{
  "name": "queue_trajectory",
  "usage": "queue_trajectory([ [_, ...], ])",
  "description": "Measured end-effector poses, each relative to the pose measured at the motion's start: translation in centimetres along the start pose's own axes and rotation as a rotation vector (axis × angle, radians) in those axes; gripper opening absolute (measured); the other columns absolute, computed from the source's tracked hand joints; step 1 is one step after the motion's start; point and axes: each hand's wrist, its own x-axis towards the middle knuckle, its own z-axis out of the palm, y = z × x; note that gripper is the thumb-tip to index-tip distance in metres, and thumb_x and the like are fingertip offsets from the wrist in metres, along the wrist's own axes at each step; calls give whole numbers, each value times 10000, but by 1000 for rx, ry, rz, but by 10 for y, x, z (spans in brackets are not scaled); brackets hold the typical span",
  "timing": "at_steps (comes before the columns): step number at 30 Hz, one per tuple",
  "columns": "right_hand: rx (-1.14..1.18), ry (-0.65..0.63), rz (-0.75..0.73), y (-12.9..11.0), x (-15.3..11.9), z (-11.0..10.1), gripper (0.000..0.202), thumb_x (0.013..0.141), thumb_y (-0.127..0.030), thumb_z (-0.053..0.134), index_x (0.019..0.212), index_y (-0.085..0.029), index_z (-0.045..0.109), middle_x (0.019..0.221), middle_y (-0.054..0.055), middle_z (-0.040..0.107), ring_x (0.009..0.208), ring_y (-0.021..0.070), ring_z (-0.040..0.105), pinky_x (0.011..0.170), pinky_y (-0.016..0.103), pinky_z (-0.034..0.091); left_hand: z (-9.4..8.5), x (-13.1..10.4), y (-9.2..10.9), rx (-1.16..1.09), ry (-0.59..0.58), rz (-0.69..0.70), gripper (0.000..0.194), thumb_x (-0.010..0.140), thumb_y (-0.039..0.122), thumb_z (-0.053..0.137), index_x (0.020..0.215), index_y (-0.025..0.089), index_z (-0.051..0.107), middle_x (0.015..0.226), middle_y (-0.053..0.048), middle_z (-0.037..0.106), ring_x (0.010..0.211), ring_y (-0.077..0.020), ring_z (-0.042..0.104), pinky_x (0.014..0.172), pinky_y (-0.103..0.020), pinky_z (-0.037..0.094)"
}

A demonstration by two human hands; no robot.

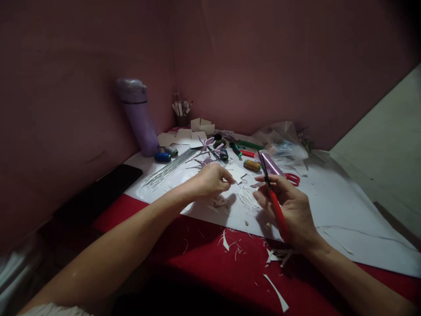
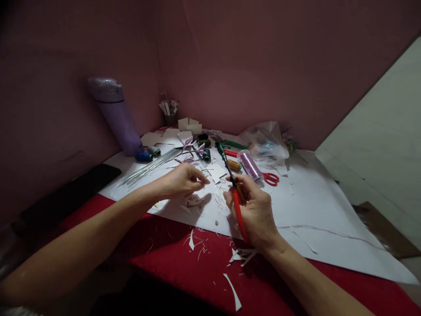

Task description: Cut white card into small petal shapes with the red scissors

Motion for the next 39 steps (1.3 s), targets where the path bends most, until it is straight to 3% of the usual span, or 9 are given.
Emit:
queue_trajectory([
  [5,0,1,-6,1,0,-1,237,760,-208,641,991,-195,589,703,-16,567,605,125,518,571,254,423,-13,-2,0,193,-52,-44,123,539,85,592,608,126,685,529,-42,588,493,-134,484,480,-247,312],
  [9,6,-14,-1,2,0,-1,253,753,-202,643,1000,-198,589,722,-9,575,620,130,532,575,254,429,-17,-8,9,93,-215,-47,130,581,62,547,606,131,655,450,-3,527,430,-113,456,456,-231,302],
  [16,15,-5,14,0,0,0,257,735,-219,656,978,-172,591,730,2,574,611,124,524,572,249,429,-20,-8,10,179,-157,-144,112,570,48,549,580,139,613,447,10,508,409,-96,432,423,-218,284],
  [18,15,-11,9,0,0,0,276,727,-232,666,986,-172,591,730,2,577,608,125,525,568,247,433,-16,-7,10,31,-194,-146,88,610,68,558,563,137,587,433,5,499,399,-89,423,413,-212,276],
  [21,17,-13,-2,1,0,0,275,736,-226,658,999,-188,588,725,-5,581,613,129,533,572,250,439,-8,-5,11,-439,-151,-195,122,749,188,547,648,127,582,463,-7,524,374,-74,403,406,-205,278],
  [26,12,24,-25,2,0,-1,259,744,-223,663,991,-211,586,708,-19,571,617,136,545,601,266,458,0,-1,13,-1110,-268,-324,330,895,344,418,807,81,597,676,-107,637,566,-124,580,551,-243,436],
  [31,-14,43,-48,1,-1,0,265,764,-207,653,1018,-229,578,762,-11,596,654,139,560,645,275,468,2,-1,13,-1225,-285,-321,119,778,32,491,840,41,592,756,-145,660,702,-165,652,742,-309,493],
  [34,-2,26,-70,1,-2,-1,286,771,-191,649,1041,-236,567,765,-17,594,666,135,563,649,263,465,4,-2,14,-1211,-263,-318,265,673,-96,483,883,29,587,783,-153,670,713,-171,669,754,-310,501],
  [39,-9,-30,-127,-2,-5,1,316,756,-151,657,1043,-243,561,765,-25,594,668,135,578,637,246,476,12,-4,19,-1199,-184,-284,331,629,-128,470,882,43,596,816,-146,671,738,-184,676,742,-315,504],
])
